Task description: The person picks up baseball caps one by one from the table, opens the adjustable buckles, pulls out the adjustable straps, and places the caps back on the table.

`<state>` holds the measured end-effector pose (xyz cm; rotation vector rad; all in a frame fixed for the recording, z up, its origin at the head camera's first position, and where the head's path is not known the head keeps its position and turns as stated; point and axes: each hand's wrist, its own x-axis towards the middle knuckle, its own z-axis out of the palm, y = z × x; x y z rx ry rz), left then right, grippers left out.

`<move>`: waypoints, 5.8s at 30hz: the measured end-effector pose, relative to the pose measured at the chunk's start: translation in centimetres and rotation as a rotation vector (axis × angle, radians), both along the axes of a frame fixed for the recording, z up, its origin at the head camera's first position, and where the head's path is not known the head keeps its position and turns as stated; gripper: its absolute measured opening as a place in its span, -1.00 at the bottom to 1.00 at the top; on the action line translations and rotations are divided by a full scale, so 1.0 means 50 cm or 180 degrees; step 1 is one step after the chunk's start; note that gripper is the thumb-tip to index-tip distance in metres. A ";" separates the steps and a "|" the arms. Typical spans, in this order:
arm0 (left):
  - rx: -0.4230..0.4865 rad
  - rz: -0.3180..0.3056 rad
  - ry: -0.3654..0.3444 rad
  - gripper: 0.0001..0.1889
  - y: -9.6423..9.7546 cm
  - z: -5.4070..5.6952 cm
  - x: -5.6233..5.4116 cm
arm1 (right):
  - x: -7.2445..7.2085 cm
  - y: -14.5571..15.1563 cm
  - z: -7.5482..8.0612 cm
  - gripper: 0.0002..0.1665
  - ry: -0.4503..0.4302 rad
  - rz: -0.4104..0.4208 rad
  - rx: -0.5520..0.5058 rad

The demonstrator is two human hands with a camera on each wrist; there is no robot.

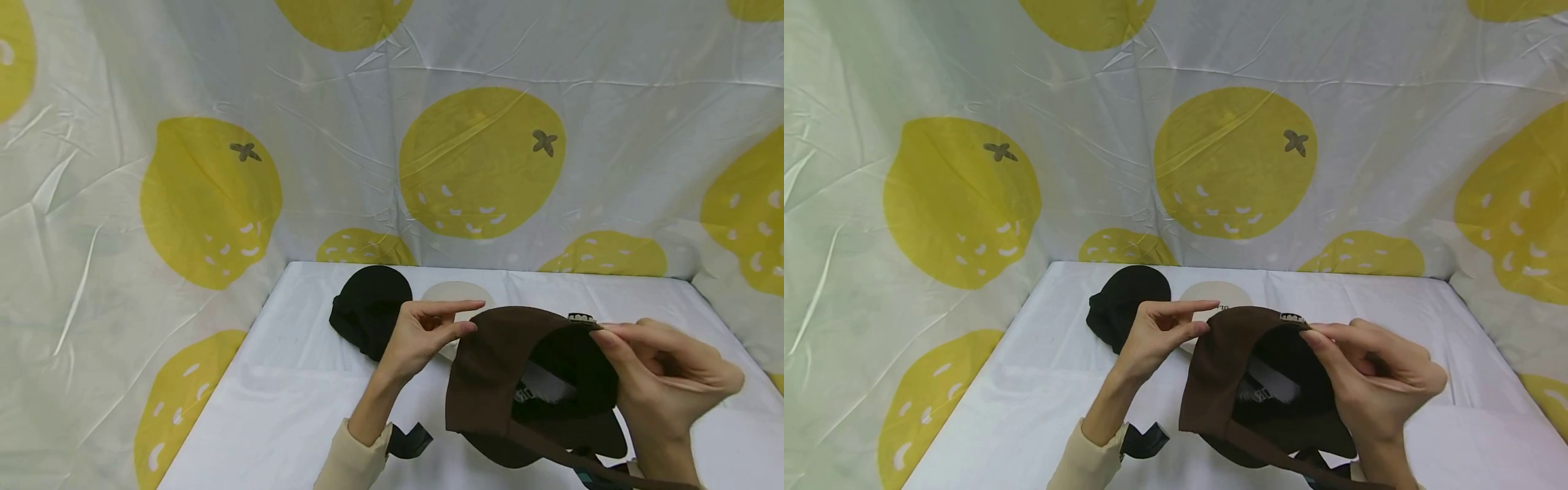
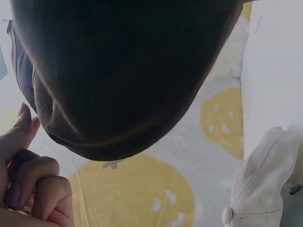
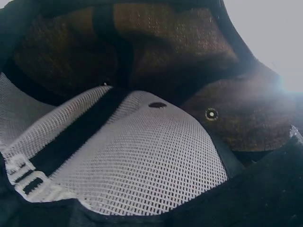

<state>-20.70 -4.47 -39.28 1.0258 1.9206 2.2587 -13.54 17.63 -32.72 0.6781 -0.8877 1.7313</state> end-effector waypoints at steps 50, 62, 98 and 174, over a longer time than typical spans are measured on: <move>0.0808 -0.0390 0.0269 -0.82 -0.027 0.001 -0.007 | -0.031 0.054 -0.013 -0.85 0.0850 0.2094 0.2522; 0.0539 -0.0517 0.0564 -0.73 -0.025 0.018 0.006 | -0.027 0.080 -0.044 -0.58 -0.1214 0.1660 0.3177; 0.0278 -0.0648 0.1211 -0.88 -0.010 0.035 0.016 | -0.030 -0.017 -0.082 -0.85 -0.2782 0.1357 0.2625; -0.0060 0.0502 0.1095 -0.89 0.019 0.045 0.047 | -0.013 0.021 -0.059 -0.82 -0.2368 0.0857 0.2253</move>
